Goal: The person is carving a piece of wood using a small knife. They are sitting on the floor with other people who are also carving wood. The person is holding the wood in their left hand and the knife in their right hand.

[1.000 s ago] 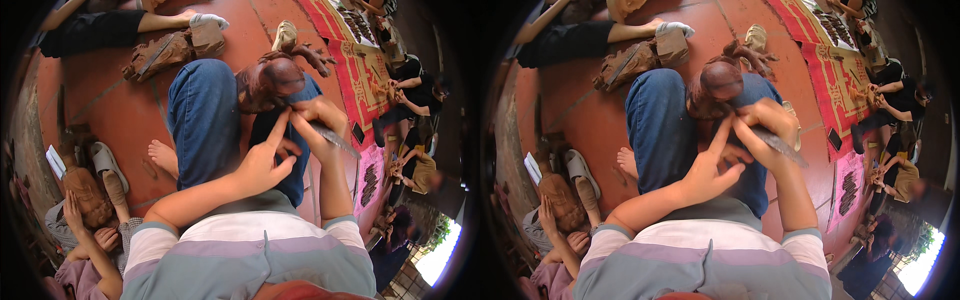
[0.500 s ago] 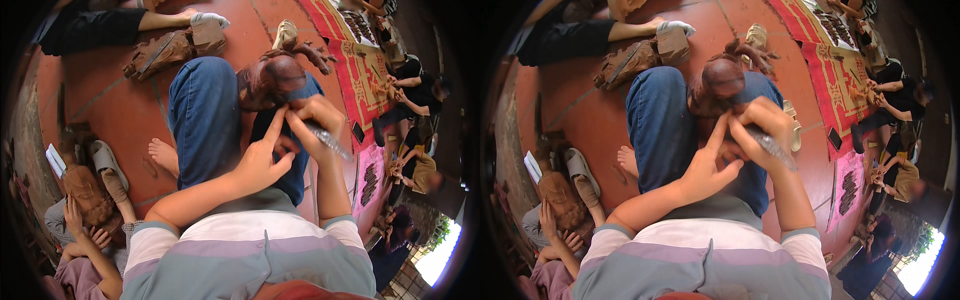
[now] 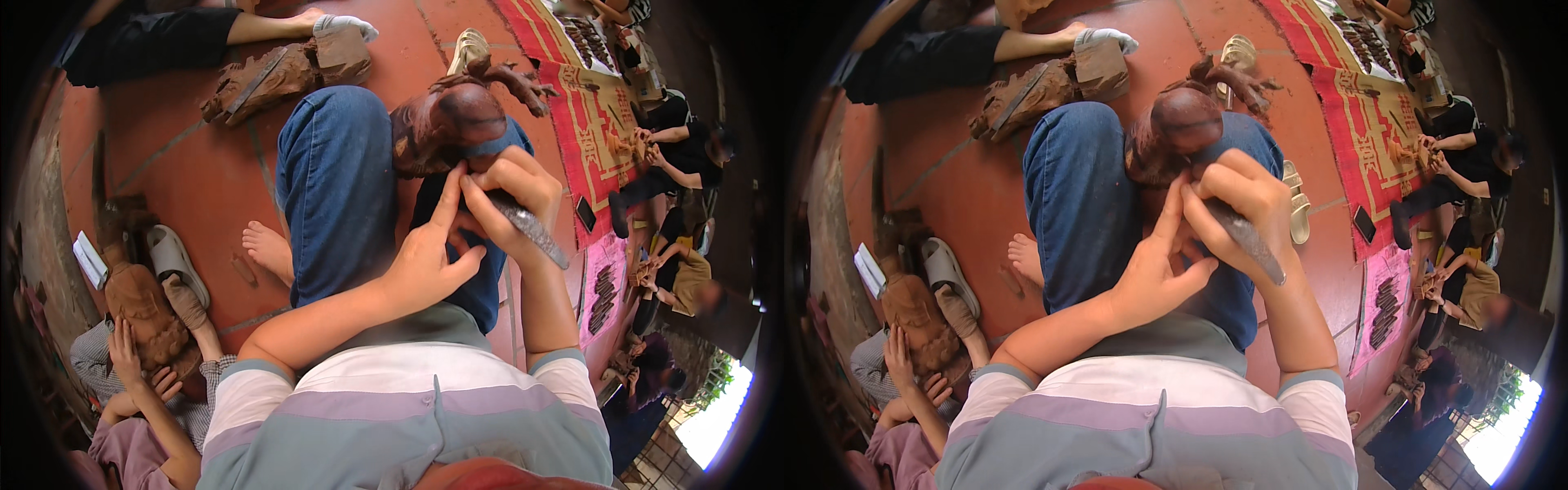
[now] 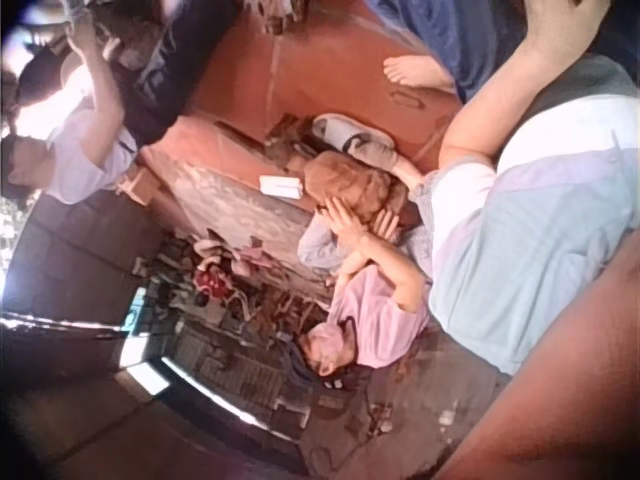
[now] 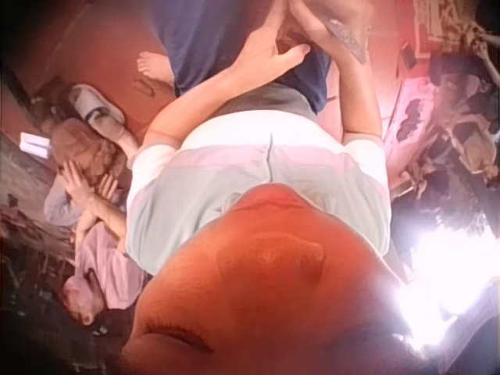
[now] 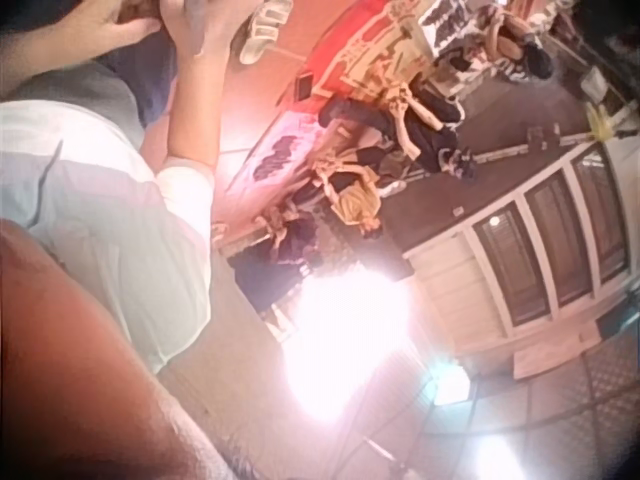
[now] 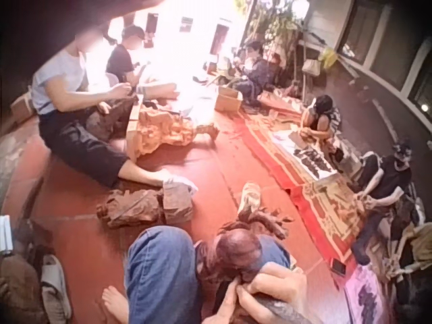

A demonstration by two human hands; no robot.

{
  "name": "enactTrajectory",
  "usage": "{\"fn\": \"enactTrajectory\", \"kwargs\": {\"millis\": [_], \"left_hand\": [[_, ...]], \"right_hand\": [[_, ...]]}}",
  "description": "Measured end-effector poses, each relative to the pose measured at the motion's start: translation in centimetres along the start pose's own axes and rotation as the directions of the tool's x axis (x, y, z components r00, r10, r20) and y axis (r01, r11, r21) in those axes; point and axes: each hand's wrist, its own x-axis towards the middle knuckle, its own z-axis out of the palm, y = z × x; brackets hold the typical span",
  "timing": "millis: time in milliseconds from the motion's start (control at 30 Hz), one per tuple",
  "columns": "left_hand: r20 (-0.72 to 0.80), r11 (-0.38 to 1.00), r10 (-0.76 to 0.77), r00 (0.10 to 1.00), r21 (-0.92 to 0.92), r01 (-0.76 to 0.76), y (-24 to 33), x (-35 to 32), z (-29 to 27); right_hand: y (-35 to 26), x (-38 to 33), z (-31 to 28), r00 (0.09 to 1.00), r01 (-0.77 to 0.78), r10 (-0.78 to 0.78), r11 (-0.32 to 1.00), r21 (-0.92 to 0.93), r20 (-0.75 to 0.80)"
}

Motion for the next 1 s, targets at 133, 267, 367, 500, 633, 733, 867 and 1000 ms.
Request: {"fn": "enactTrajectory", "kwargs": {"millis": [133, 267, 367, 500, 633, 733, 867, 1000], "left_hand": [[0.087, 0.998, -0.02, 0.996, -0.062, 0.026, 0.5, -1.2, 0.0], [0.024, 0.997, -0.072, 0.997, -0.023, 0.072, 0.2, -0.3, -0.4], [0.051, 0.994, -0.062, 0.997, -0.089, 0.066, -0.4, -1.3, -0.1], [0.046, 0.983, -0.175, 0.983, -0.037, 0.177, 0.8, -0.2, -0.6], [0.096, 0.995, -0.051, 0.994, -0.075, 0.058, -0.4, -1.5, 0.0], [0.063, 0.995, -0.088, 0.994, -0.039, 0.091, 0.4, -0.5, -0.5], [0.088, 0.998, -0.045, 0.995, -0.044, 0.049, -0.2, -1.3, -0.1], [0.067, 0.992, -0.127, 0.99, -0.005, 0.128, 0.8, -0.6, -0.5]], "right_hand": [[-0.6, -0.1, -0.8, 0.998, -0.007, 0.005, 0.999, 0.038, 0.058], [0.0, 0.3, 0.1, 0.997, 0.049, -0.046, 0.998, -0.049, 0.068], [-1.2, -0.4, -0.9, 0.983, -0.032, 0.046, 0.996, -0.084, 0.176], [-0.7, -0.1, 0.0, 0.996, 0.028, -0.024, 0.999, -0.041, 0.084], [-0.8, -0.5, -0.6, 0.993, 0.04, -0.035, 0.998, -0.045, 0.113], [-0.5, 0.2, 0.5, 0.997, 0.081, -0.081, 0.997, 0.018, 0.0], [-0.6, -0.6, -0.6, 0.984, 0.038, -0.029, 0.998, -0.048, 0.175], [-0.1, 0.0, -0.3, 0.991, 0.072, -0.067, 0.997, -0.038, 0.115]]}}
